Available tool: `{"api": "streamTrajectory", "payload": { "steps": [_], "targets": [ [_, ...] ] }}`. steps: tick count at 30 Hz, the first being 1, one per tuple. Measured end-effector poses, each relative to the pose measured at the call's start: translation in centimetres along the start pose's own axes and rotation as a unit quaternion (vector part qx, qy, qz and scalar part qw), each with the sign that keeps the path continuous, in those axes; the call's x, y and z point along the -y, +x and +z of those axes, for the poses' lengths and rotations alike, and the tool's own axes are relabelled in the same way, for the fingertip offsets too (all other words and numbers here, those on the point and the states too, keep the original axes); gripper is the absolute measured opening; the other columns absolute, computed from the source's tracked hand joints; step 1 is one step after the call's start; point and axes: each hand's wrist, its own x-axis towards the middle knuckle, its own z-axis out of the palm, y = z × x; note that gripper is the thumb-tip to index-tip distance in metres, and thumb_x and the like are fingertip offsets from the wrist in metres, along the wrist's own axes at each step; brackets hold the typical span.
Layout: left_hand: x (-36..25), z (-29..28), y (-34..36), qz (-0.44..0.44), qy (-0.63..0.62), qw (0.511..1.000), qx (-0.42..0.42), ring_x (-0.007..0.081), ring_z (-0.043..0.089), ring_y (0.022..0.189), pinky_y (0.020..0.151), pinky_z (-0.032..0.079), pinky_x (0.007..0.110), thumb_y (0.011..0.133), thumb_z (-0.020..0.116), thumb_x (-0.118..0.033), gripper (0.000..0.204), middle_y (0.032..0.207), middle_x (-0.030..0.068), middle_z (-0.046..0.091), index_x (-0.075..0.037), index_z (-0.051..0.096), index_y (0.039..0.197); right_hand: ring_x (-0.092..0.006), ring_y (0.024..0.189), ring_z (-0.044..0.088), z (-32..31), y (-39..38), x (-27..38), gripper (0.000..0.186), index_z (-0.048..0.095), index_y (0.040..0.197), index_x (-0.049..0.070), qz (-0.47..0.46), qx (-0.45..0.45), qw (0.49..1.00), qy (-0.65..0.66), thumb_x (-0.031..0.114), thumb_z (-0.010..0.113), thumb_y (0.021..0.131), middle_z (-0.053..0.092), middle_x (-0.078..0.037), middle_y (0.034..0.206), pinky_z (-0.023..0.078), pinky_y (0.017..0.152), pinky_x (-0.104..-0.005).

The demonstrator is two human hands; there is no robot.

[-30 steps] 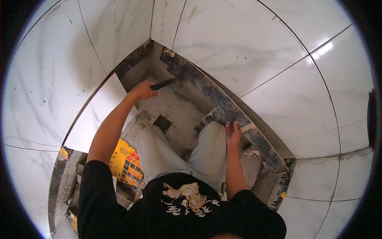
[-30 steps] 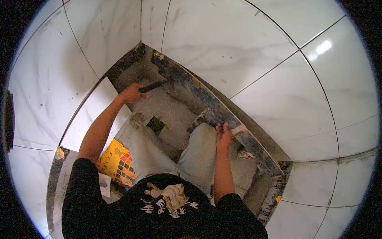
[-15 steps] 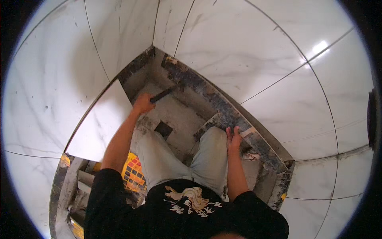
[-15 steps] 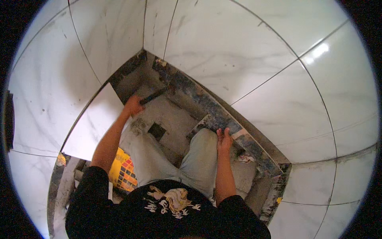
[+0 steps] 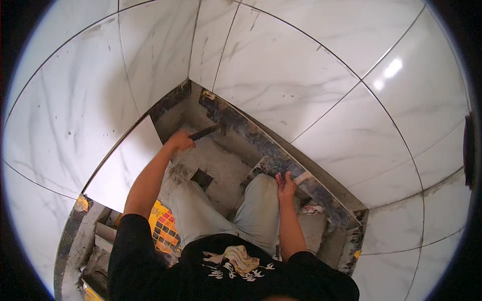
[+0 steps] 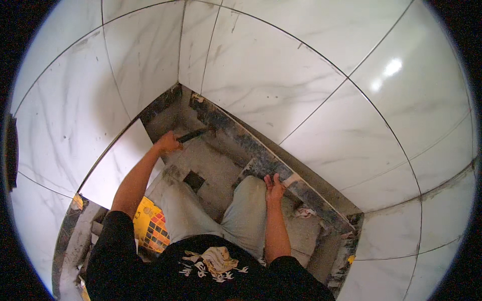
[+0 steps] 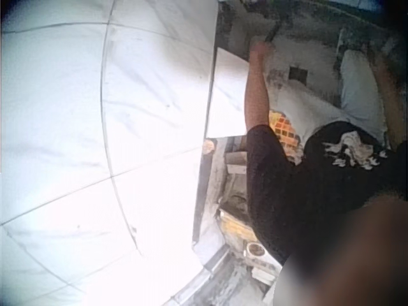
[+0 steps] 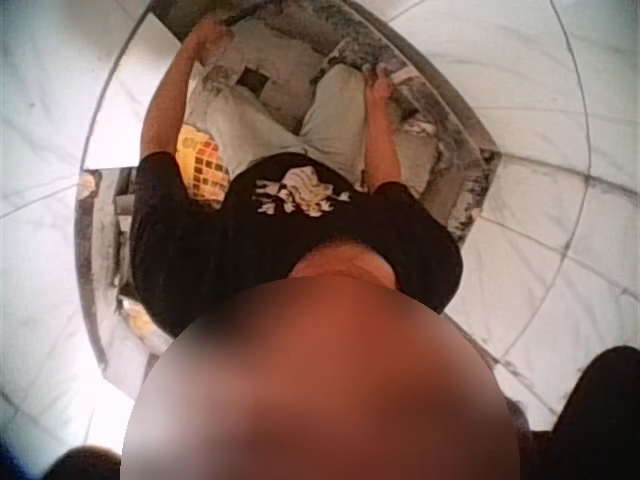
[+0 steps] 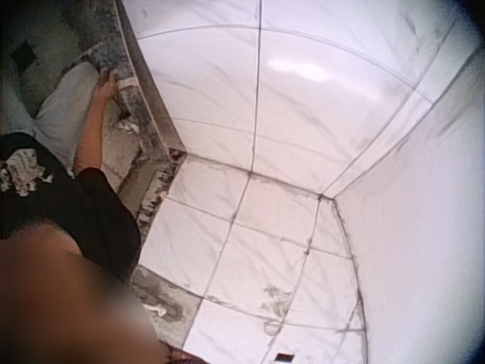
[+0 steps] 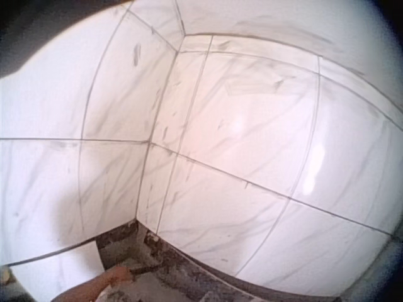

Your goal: Installing tiles on a floor and preparing the surface by scraping excess mortar.

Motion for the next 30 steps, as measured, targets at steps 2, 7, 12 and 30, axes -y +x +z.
{"api": "streamTrajectory", "payload": {
  "steps": [2, 7, 12, 30],
  "targets": [
    [1.8, -2.1, 1.9, -0.026, -0.063, 0.997, 0.025, 0.0239, 0.06, 0.063, 0.057, 0.047, 0.039, 0.064, 0.076, -0.019, 0.045, 0.068, 0.0127, 0.062, 0.004, 0.065, 0.101, -0.0326, 0.084, 0.066, 0.4, -0.1, -0.2, 0.056, 0.035, 0.129, 0.0, 0.036, 0.024, 0.999, 0.022, 0.008, 0.069, 0.085, 0.059, -0.013, 0.103, 0.061, 0.07, -0.0432],
    [2.4, -1.4, 1.8, -0.073, -0.158, 0.98, 0.091, 0.0232, 0.059, 0.06, 0.055, 0.046, 0.036, 0.063, 0.076, -0.018, 0.054, 0.068, 0.0132, 0.063, 0.002, 0.063, 0.112, -0.0308, 0.078, 0.067, 0.6, -1.2, 0.8, 0.047, 0.043, 0.123, -0.002, 0.019, 0.016, 1.0, -0.002, 0.011, 0.069, 0.086, 0.062, -0.011, 0.093, 0.061, 0.066, -0.0395],
    [5.2, 1.1, 2.0, -0.023, -0.096, 0.995, -0.002, 0.0258, 0.065, 0.072, 0.064, 0.049, 0.036, 0.063, 0.077, -0.02, 0.048, 0.076, 0.0166, 0.067, 0.004, 0.067, 0.104, -0.0291, 0.077, 0.067, 2.4, -1.8, 1.1, 0.04, 0.048, 0.115, -0.007, 0.023, -0.013, 0.998, -0.048, 0.014, 0.068, 0.087, 0.063, -0.014, 0.092, 0.061, 0.066, -0.0377],
    [7.5, 6.5, 0.1, 0.043, -0.068, 0.992, -0.097, 0.0303, 0.063, 0.07, 0.067, 0.049, 0.038, 0.064, 0.07, -0.018, 0.037, 0.074, 0.0175, 0.063, -0.005, 0.068, 0.098, -0.0288, 0.089, 0.064, 3.1, -1.2, -0.4, 0.046, 0.047, 0.116, -0.003, 0.004, -0.006, 0.998, -0.066, 0.022, 0.07, 0.086, 0.057, -0.01, 0.1, 0.059, 0.079, -0.0393]
  ]
}}
